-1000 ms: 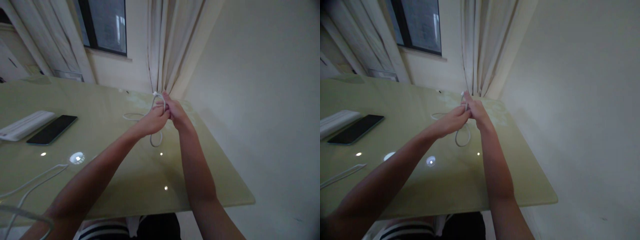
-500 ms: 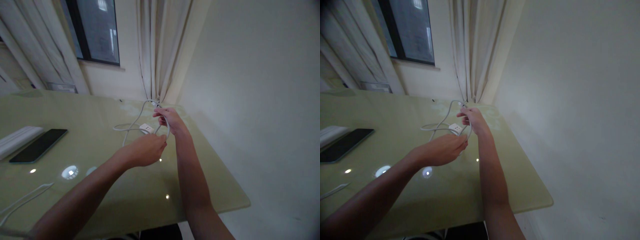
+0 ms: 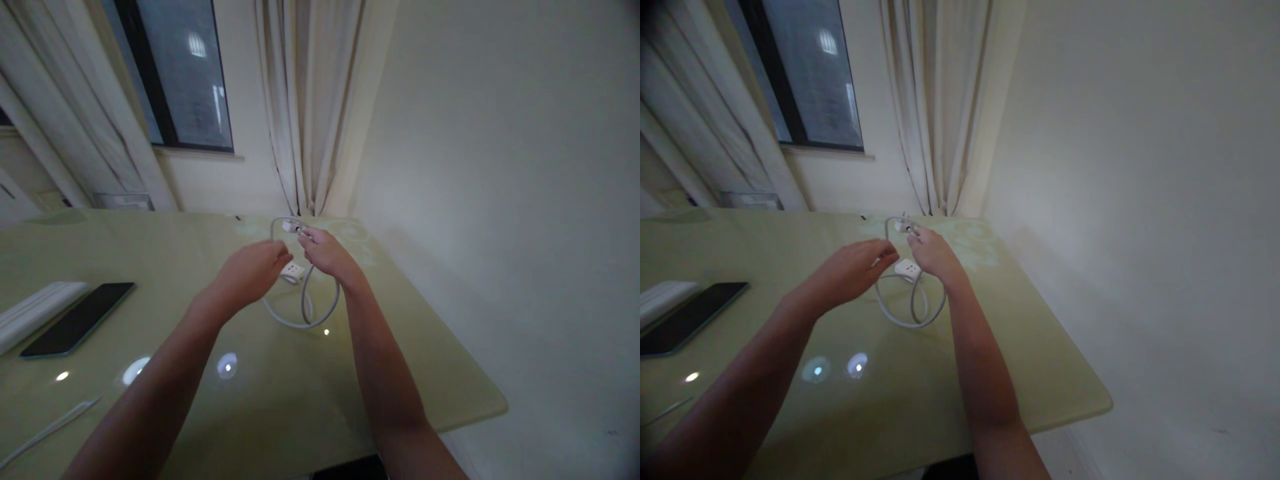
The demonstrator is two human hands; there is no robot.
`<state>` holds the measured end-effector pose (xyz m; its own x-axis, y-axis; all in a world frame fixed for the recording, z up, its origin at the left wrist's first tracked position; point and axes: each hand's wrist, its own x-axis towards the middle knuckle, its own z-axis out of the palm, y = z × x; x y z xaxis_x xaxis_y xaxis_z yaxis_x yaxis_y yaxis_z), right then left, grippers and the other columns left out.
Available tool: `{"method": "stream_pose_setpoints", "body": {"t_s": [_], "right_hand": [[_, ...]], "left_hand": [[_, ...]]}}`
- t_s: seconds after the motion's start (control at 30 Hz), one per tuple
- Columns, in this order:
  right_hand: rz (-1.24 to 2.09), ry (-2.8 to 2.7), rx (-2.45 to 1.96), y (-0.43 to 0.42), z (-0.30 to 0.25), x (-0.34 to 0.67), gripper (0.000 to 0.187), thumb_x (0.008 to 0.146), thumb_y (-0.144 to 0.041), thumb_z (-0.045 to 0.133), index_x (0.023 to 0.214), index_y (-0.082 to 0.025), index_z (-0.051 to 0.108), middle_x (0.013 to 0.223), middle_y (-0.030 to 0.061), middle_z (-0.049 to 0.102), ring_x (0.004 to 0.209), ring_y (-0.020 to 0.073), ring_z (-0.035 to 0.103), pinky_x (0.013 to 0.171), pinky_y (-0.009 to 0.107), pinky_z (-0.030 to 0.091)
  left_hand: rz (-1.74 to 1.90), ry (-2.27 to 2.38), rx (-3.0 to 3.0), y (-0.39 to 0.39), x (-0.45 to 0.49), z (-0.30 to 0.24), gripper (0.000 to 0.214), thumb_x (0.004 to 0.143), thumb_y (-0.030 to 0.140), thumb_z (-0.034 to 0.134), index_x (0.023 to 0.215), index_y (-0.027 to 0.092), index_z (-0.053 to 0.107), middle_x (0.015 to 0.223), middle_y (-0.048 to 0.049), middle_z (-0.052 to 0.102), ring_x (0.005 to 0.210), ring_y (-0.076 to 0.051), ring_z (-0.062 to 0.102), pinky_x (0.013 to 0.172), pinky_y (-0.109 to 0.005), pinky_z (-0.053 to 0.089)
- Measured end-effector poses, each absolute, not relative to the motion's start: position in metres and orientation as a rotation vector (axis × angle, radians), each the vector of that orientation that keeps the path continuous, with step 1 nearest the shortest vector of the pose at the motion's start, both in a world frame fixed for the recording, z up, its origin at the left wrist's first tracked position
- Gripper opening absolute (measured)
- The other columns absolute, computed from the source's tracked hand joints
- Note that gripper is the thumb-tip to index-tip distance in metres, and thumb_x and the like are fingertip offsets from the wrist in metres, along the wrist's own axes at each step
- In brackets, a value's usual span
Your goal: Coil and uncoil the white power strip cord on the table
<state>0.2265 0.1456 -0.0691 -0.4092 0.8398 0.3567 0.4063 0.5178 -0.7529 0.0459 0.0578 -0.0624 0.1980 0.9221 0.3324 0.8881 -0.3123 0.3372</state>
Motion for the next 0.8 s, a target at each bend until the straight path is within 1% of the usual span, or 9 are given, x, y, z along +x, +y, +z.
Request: {"method": "stream_pose_setpoints", "body": {"t_s": [0.1, 0.17, 0.23, 0.3, 0.4, 0.5, 0.6, 0.7, 0.8], "right_hand": [[0.613, -2.052, -1.003, 0.143, -0.069, 0.225, 0.023, 0.099, -0.034, 0.063, 0.08, -0.024, 0.071, 0.071, 0.0033, 0.068, 0.071, 0.0209, 0.058, 0.069, 0.031, 0.04], [0.554, -2.098, -0.994, 0.139, -0.067, 0.225, 0.021, 0.099, -0.034, 0.065, 0.083, -0.024, 0.073, 0.078, 0.0046, 0.072, 0.075, 0.0215, 0.059, 0.069, 0.031, 0.039], [0.547, -2.189, -0.958, 0.134, -0.064, 0.225, 0.02, 0.099, -0.032, 0.066, 0.084, -0.024, 0.076, 0.081, 0.0045, 0.074, 0.076, 0.021, 0.06, 0.07, 0.031, 0.038], [0.568, -2.26, -0.893, 0.13, -0.059, 0.224, 0.021, 0.1, -0.03, 0.066, 0.084, -0.023, 0.077, 0.081, 0.0033, 0.074, 0.075, 0.0194, 0.06, 0.069, 0.031, 0.036], [0.613, -2.17, -0.824, 0.126, -0.05, 0.223, 0.024, 0.1, -0.03, 0.066, 0.08, -0.021, 0.077, 0.072, 0.001, 0.068, 0.068, 0.0155, 0.055, 0.064, 0.029, 0.033], [0.821, -1.831, -0.712, 0.123, -0.042, 0.221, 0.032, 0.1, -0.045, 0.067, 0.083, -0.02, 0.075, 0.059, -0.004, 0.052, 0.055, 0.0109, 0.042, 0.054, 0.026, 0.028], [1.052, -1.39, -0.567, 0.119, -0.033, 0.222, 0.041, 0.094, -0.061, 0.07, 0.093, -0.021, 0.071, 0.054, -0.0105, 0.036, 0.045, 0.008, 0.026, 0.045, 0.025, 0.018], [1.082, -1.038, -0.483, 0.116, -0.025, 0.229, 0.035, 0.094, -0.057, 0.072, 0.097, -0.023, 0.065, 0.054, -0.013, 0.034, 0.042, 0.0066, 0.02, 0.04, 0.024, 0.014], [1.019, -0.747, -0.427, 0.118, -0.019, 0.242, 0.019, 0.103, -0.041, 0.06, 0.098, -0.023, 0.06, 0.054, -0.0135, 0.034, 0.04, 0.0067, 0.02, 0.039, 0.022, 0.015]], "left_hand": [[0.879, 1.942, 2.326, 0.072, 0.032, -0.067, 0.034, 0.102, 0.037, 0.053, 0.125, 0.017, 0.067, 0.128, -0.0218, 0.071, 0.118, -0.04, 0.068, 0.104, -0.051, 0.049], [1.009, 1.893, 2.278, 0.081, 0.028, -0.074, 0.048, 0.098, 0.031, 0.057, 0.143, 0.014, 0.057, 0.143, -0.0249, 0.063, 0.133, -0.041, 0.061, 0.113, -0.054, 0.045], [1.131, 1.806, 2.213, 0.09, 0.023, -0.081, 0.063, 0.092, 0.028, 0.065, 0.151, 0.012, 0.05, 0.151, -0.0265, 0.057, 0.144, -0.04, 0.054, 0.12, -0.054, 0.04], [1.233, 1.723, 2.116, 0.099, 0.019, -0.087, 0.075, 0.081, 0.026, 0.076, 0.15, 0.01, 0.05, 0.151, -0.0264, 0.058, 0.146, -0.04, 0.052, 0.122, -0.052, 0.039], [1.309, 1.53, 1.872, 0.109, 0.016, -0.095, 0.073, 0.074, 0.034, 0.084, 0.14, 0.014, 0.058, 0.131, -0.0213, 0.072, 0.127, -0.038, 0.068, 0.107, -0.05, 0.053], [1.248, 1.276, 1.717, 0.109, 0.025, -0.097, 0.067, 0.084, 0.053, 0.077, 0.136, 0.015, 0.06, 0.119, -0.0198, 0.078, 0.107, -0.033, 0.076, 0.093, -0.047, 0.059], [1.058, 1.107, 1.9, 0.097, 0.048, -0.092, 0.06, 0.093, 0.06, 0.066, 0.133, 0.015, 0.064, 0.125, -0.0195, 0.077, 0.11, -0.03, 0.075, 0.095, -0.045, 0.057], [0.759, 0.93, 2.098, 0.079, 0.073, -0.086, 0.046, 0.104, 0.056, 0.051, 0.119, 0.018, 0.072, 0.12, -0.0133, 0.079, 0.112, -0.026, 0.073, 0.1, -0.04, 0.054], [0.379, 0.807, 2.087, 0.068, 0.085, -0.089, 0.041, 0.105, 0.053, 0.049, 0.115, 0.02, 0.07, 0.104, -0.0071, 0.083, 0.098, -0.021, 0.075, 0.09, -0.032, 0.054]]}}
